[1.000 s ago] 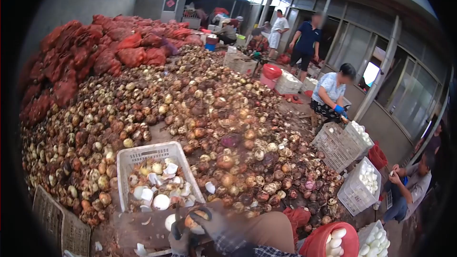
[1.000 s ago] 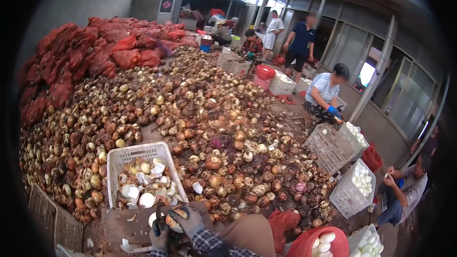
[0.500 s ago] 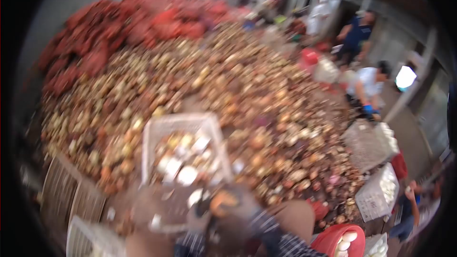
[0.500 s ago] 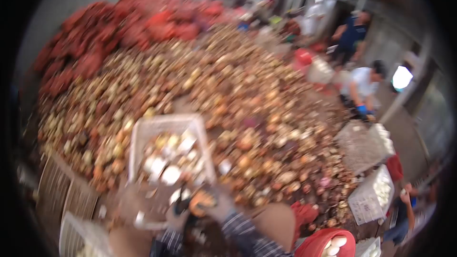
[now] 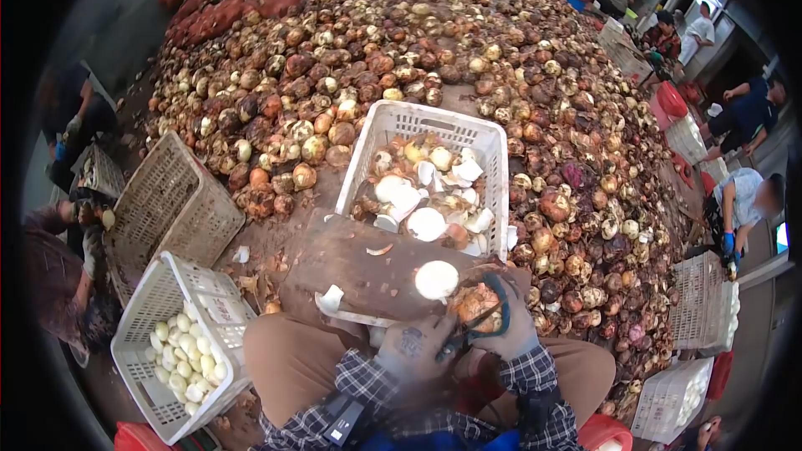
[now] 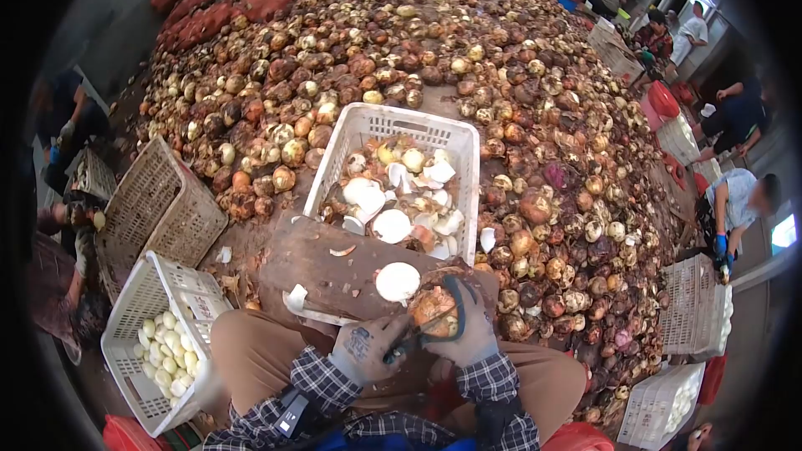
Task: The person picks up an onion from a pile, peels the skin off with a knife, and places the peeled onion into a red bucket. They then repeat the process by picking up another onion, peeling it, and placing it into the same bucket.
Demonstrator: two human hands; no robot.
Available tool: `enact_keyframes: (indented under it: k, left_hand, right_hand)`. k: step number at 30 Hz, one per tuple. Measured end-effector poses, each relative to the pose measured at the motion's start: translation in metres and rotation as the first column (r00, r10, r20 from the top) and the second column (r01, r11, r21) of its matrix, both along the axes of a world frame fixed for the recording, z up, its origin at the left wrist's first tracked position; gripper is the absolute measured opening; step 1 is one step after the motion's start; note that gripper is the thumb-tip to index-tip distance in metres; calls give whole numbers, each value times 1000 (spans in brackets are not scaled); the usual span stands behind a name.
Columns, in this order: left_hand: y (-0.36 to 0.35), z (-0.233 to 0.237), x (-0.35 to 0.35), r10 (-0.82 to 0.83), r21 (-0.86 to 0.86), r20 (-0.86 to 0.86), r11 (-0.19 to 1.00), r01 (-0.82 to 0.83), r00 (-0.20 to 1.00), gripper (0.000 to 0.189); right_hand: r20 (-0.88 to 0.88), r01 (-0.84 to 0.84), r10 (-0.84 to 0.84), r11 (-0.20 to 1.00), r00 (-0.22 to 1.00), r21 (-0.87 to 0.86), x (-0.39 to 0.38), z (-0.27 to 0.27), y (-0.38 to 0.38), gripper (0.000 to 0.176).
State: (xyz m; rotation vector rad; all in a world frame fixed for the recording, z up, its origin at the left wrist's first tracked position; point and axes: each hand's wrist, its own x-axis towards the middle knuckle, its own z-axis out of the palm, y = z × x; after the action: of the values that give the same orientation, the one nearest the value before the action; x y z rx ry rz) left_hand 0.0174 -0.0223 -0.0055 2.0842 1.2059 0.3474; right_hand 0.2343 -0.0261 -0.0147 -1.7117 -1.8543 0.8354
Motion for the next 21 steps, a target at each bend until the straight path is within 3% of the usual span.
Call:
enact_keyframes:
  k: [2,5,6,9,10,13,16,17,18,19,20,21]
  left_hand:
    - [6,-15,-5,33,8,105,999,-34,994,55]
    - [23,-23,-4,186,-136,-13,973,-186,982,56]
    - [37,-15,-2,303,-323,-155,884,-339,940,61]
    - [35,-32,-2,349,-267,318,925,-270,882,67]
    - [38,13,-3,220,-198,284,966,-168,933,72]
    - [34,-2,17,179,-204,367,973,-109,913,56]
    - [36,-8,22,260,-137,300,964,-228,918,38]
    - [36,-11,22,252,64,342,955,-290,905,31]
    - [40,-25,20,208,155,258,955,-253,943,30]
    - [44,-29,21,220,87,217,966,-243,951,38]
    - [50,-36,22,262,93,241,952,-291,935,34]
    - [55,-25,21,268,56,-73,963,-264,961,28]
  right_hand:
    - [56,5,-6,1000,998,7,-9,7,-1,109]
    - [154,-18,15,1000,988,19,-15,8,2,110]
    - [136,-14,12,1000,991,13,-16,9,1,110]
    - [143,-13,8,999,990,35,-21,13,3,112]
    - [185,-36,25,998,982,56,-24,14,3,112]
    - [147,-52,47,998,988,30,-30,18,8,116]
    - [64,-50,53,997,997,-56,-26,9,7,116]
    - [61,-37,41,997,997,-64,-25,1,6,116]
    - [230,-75,72,997,970,7,-30,1,10,111]
    - [125,-91,83,994,989,58,-29,6,10,107]
    - [228,-98,53,976,972,193,-27,-5,5,106]
    - [283,-124,115,992,952,14,-26,3,8,106]
